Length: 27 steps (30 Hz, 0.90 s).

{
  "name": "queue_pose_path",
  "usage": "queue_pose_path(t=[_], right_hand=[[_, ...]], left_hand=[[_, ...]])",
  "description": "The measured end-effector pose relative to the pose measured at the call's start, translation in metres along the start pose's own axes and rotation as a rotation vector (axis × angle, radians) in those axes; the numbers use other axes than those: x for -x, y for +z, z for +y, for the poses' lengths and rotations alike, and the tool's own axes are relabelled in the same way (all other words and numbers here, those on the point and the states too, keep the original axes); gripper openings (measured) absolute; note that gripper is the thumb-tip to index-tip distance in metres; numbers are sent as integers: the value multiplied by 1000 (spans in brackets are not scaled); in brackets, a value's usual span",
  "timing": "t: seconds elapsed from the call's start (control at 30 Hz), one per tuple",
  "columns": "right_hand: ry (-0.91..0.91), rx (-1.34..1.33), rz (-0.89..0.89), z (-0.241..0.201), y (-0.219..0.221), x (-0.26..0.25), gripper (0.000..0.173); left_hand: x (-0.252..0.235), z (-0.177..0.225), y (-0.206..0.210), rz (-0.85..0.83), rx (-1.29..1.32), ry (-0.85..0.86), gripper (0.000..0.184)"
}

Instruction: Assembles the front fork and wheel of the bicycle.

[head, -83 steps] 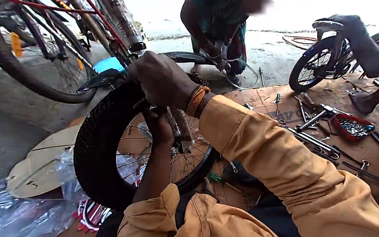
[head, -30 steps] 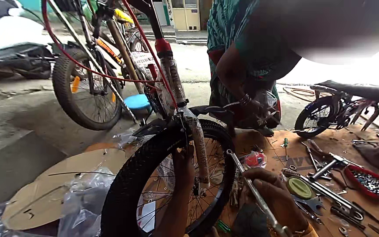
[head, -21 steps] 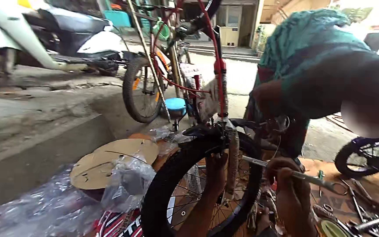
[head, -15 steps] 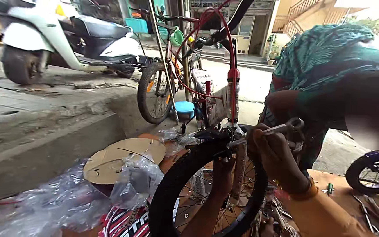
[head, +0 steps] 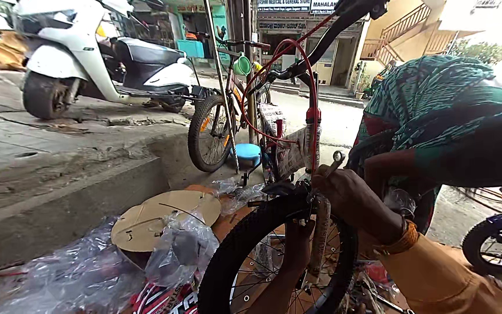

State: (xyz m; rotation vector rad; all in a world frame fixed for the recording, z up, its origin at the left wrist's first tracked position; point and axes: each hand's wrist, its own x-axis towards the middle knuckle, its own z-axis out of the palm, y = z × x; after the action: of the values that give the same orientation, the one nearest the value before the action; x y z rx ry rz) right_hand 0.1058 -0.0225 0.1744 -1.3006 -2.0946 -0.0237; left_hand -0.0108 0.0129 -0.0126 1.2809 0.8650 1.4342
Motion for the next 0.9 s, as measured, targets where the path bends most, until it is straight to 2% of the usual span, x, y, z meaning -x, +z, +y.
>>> queue_pose_path(t=[0.13,0.2,0.3,0.4,0.47,0.6,0.73,0.9], right_hand=[[-204,93,207,8,33,52,31],[-352,157,150,19,57,77,32],[-540,335,22,32,76,87,30],[-656,205,16,16,61,73,27],[-566,-20,4,-1,46,57,31],[-163,-350,-18,4,23,11,39],[-59,-577,-77,20,14,-18,39],[17,-531,-152,16,9,-26,37]], left_hand=[[4,0,0,3,27,-5,66],[5,1,0,-8,24,25,67],[11,-1,-3,-22,16,68,61],[14,-5,-4,-44,72,63,64],[15,1,-4,-33,15,52,64],[4,4,2,22,1,5,67],[1,3,3,24,23,-7,65],[0,0,5,15,36,10,65]])
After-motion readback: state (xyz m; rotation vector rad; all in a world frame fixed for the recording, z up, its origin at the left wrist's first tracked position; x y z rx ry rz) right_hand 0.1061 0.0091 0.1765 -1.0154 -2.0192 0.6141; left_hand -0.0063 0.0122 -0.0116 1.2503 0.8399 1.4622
